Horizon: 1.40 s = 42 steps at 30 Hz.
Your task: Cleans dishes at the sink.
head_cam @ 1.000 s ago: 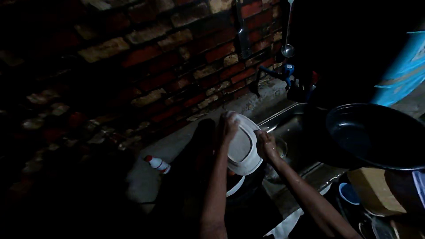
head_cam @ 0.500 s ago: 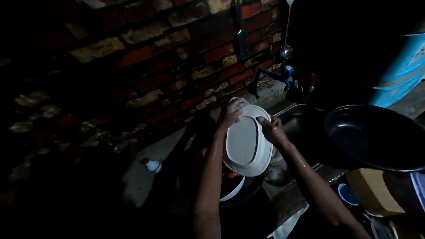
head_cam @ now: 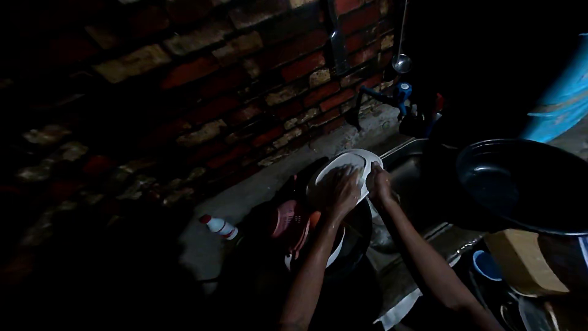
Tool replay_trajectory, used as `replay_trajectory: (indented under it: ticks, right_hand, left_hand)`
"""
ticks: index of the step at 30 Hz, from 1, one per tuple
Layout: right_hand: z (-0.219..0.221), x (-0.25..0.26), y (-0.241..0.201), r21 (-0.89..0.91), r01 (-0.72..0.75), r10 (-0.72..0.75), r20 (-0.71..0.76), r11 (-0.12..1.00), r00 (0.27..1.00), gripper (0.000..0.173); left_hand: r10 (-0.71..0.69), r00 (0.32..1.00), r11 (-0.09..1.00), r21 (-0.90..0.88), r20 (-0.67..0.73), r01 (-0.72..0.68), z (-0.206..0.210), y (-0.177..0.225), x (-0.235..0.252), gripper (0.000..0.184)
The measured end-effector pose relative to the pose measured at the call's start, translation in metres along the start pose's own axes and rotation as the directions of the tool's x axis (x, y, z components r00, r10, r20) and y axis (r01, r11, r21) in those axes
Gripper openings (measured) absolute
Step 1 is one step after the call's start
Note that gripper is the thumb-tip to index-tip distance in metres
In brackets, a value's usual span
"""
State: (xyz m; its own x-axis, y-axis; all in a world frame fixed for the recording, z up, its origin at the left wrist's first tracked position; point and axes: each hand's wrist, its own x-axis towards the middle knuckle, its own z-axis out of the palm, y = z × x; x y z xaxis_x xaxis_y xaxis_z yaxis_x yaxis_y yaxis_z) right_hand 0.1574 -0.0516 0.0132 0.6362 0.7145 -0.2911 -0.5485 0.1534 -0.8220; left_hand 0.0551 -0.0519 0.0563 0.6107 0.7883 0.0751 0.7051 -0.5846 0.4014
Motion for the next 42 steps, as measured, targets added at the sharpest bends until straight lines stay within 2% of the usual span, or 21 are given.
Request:
replay_trajectory:
  ticks: [2, 4, 6, 8, 10, 12, 15, 17, 20, 22, 24, 28, 30, 33, 34, 35, 37, 39, 40, 41, 42]
  right_hand:
    - [0.003, -0.012, -0.001, -0.063, 0.020, -0.017, 0.057, 0.998, 0.998, 0.031]
    - [-0.001, -0.019, -0.002, -0.085, 0.021, -0.016, 0.054, 0.996, 0.998, 0.032]
    - [-0.009, -0.014, -0.006, -0.063, 0.048, -0.049, -0.005, 0.997, 0.999, 0.033]
    - [-0.021, -0.003, -0.014, -0.107, 0.088, -0.094, -0.052, 0.990, 0.994, 0.035]
    - [-0.027, -0.001, -0.021, -0.264, 0.104, -0.117, -0.034, 0.959, 0.993, 0.035]
    - [-0.027, -0.009, -0.023, -0.438, 0.105, -0.084, 0.067, 0.893, 0.994, 0.038]
    - [-0.029, -0.019, -0.016, -0.479, 0.027, 0.058, 0.161, 0.877, 0.985, 0.044]
    - [-0.035, -0.022, -0.015, -0.376, -0.014, 0.089, 0.182, 0.927, 0.979, 0.046]
    - [-0.043, -0.016, -0.023, -0.062, -0.072, 0.077, 0.091, 0.995, 0.993, 0.039]
    - [-0.050, -0.009, -0.031, 0.074, -0.065, 0.062, 0.049, 0.995, 0.997, 0.038]
    - [-0.058, -0.007, -0.038, 0.117, -0.025, 0.020, 0.046, 0.993, 0.999, 0.039]
    - [-0.089, -0.002, -0.061, 0.115, 0.124, -0.124, -0.005, 0.986, 0.992, 0.042]
    - [-0.119, 0.002, -0.084, 0.070, 0.166, -0.160, -0.083, 0.984, 0.984, 0.038]
    - [-0.180, 0.009, -0.117, -0.066, 0.247, -0.255, -0.191, 0.967, 0.948, 0.038]
    - [-0.202, 0.010, -0.128, -0.075, 0.299, -0.308, -0.237, 0.951, 0.921, 0.038]
    - [-0.222, 0.007, -0.143, -0.056, 0.331, -0.333, -0.286, 0.942, 0.899, 0.037]
    - [-0.265, -0.004, -0.170, -0.071, 0.399, -0.397, -0.355, 0.914, 0.847, 0.032]
    - [-0.314, -0.013, -0.190, -0.073, 0.504, -0.497, -0.338, 0.860, 0.799, 0.025]
    - [-0.338, -0.020, -0.200, -0.065, 0.560, -0.551, -0.304, 0.826, 0.777, 0.021]
    - [-0.360, -0.031, -0.210, -0.092, 0.603, -0.604, -0.263, 0.792, 0.753, 0.019]
    - [-0.381, -0.044, -0.218, -0.158, 0.630, -0.650, -0.208, 0.760, 0.731, 0.019]
  left_hand:
    - [-0.005, 1.000, 0.994, -0.110, 0.027, 0.008, -0.009, -0.014, 0.031, 0.045]
    - [-0.031, 0.999, 0.992, -0.124, -0.008, 0.030, -0.017, -0.041, 0.048, 0.045]
    - [-0.119, 0.993, 0.992, -0.037, -0.009, 0.119, -0.023, -0.066, 0.044, 0.048]
    - [-0.149, 0.989, 0.989, -0.019, 0.000, 0.149, -0.017, -0.066, 0.019, 0.051]
    - [-0.056, 0.998, 0.998, -0.024, -0.022, 0.056, 0.001, -0.049, -0.004, 0.050]
    - [0.062, 0.998, 0.998, 0.029, -0.001, -0.062, 0.011, -0.023, -0.007, 0.048]
    - [0.155, 0.988, 0.981, 0.118, -0.020, -0.152, 0.020, -0.036, 0.031, 0.044]
    - [0.075, 0.997, 0.991, 0.105, 0.025, -0.077, 0.005, -0.042, 0.053, 0.044]
    - [0.101, 0.995, 0.989, 0.112, -0.005, -0.100, -0.008, -0.065, 0.051, 0.049]
    - [0.171, 0.985, 0.974, 0.153, -0.008, -0.167, -0.003, -0.041, 0.035, 0.049]
    - [0.266, 0.964, 0.958, 0.109, 0.003, -0.265, 0.016, 0.000, 0.028, 0.049]
    - [0.529, 0.848, 0.837, 0.177, -0.023, -0.517, 0.050, 0.066, 0.022, 0.044]
    - [0.680, 0.731, 0.722, 0.229, -0.059, -0.653, 0.067, 0.079, 0.019, 0.047]
    - [0.839, 0.507, 0.543, 0.244, -0.198, -0.803, 0.089, 0.084, 0.030, 0.050]
    - [0.852, 0.463, 0.513, 0.220, -0.244, -0.830, 0.096, 0.090, 0.036, 0.050]
    - [0.842, 0.454, 0.512, 0.165, -0.291, -0.843, 0.104, 0.098, 0.044, 0.049]
    - [0.725, 0.557, 0.575, -0.088, -0.405, -0.813, 0.127, 0.119, 0.059, 0.047]
    - [0.434, 0.783, 0.558, -0.550, -0.445, -0.622, 0.144, 0.156, 0.067, 0.045]
    - [0.284, 0.884, 0.455, -0.759, -0.371, -0.465, 0.148, 0.174, 0.071, 0.041]
    - [0.172, 0.952, 0.277, -0.914, -0.254, -0.295, 0.149, 0.189, 0.074, 0.037]
    - [0.130, 0.984, 0.077, -0.988, -0.125, -0.136, 0.149, 0.200, 0.078, 0.037]
